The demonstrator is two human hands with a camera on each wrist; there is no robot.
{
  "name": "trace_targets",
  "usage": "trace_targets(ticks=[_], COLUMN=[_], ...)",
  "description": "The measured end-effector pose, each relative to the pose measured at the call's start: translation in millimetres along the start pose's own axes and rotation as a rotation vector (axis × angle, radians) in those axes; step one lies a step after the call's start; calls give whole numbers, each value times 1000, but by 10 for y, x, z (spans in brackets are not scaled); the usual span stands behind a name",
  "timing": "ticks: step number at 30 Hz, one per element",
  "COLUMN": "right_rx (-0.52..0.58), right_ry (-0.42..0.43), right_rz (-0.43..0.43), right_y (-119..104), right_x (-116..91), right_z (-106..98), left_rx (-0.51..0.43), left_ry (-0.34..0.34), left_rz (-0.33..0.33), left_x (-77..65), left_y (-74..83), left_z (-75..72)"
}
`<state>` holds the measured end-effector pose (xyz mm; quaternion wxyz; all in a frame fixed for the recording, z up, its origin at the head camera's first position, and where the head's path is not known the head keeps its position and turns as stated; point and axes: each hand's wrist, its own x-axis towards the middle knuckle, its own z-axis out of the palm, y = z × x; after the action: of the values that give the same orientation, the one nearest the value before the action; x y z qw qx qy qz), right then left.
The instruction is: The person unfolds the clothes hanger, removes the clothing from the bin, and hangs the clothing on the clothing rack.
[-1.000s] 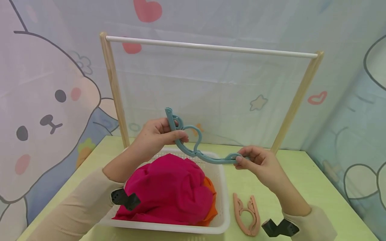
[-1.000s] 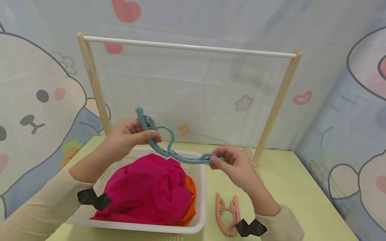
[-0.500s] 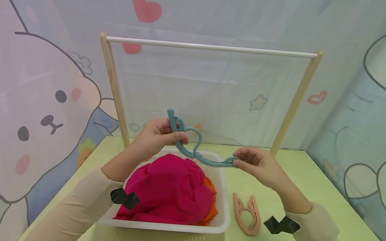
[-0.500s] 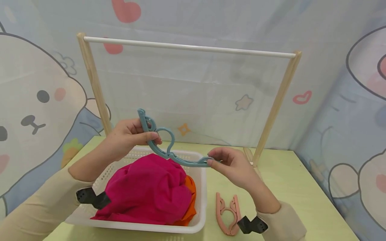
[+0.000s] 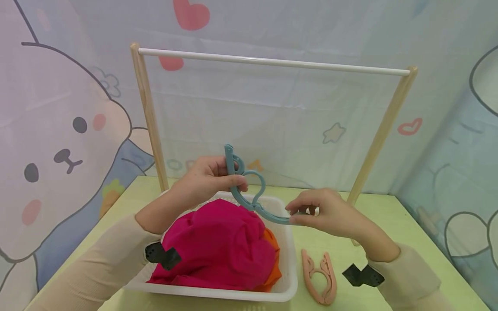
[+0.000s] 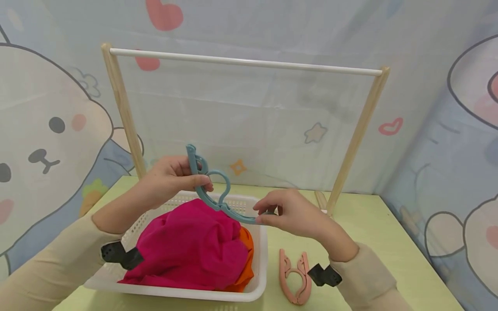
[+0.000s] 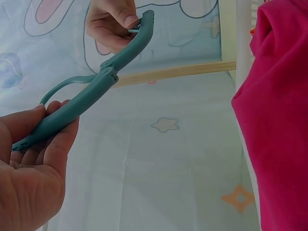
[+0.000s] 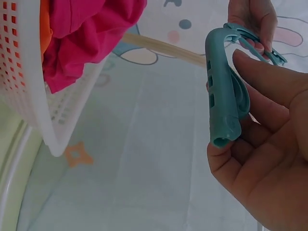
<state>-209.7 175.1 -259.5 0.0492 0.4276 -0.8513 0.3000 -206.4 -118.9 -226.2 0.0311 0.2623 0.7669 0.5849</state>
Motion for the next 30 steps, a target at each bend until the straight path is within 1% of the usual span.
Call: trace_targets(ticks=[4,7,10,14,18,25,30], right_rx=[-55,-69,-92,-106,-70,22,74], right_ry=[-36,-40,-17,40,108,204,256], right_rz=[-63,-75,-90,-108,-98,-28,-32], right_y=[-9,-8,-10,-8,6,-19,-32], right_x=[16,23,28,27,17,-22,-55], right_z=[0,14,30,51,62,21,-34], left_rx=[18,22,13,1,4,-15,-17], left_ry=[-10,-14,-17,-11,3,11,19], left_rz=[-13,-16,-10,9,16,15,25], left_x=[6,9,8,4,-1,-14,-26], left_y=[-2,-12,-19,-34,-35,-25,5], left_z=[5,1,-7,-26,-46,-66,-69])
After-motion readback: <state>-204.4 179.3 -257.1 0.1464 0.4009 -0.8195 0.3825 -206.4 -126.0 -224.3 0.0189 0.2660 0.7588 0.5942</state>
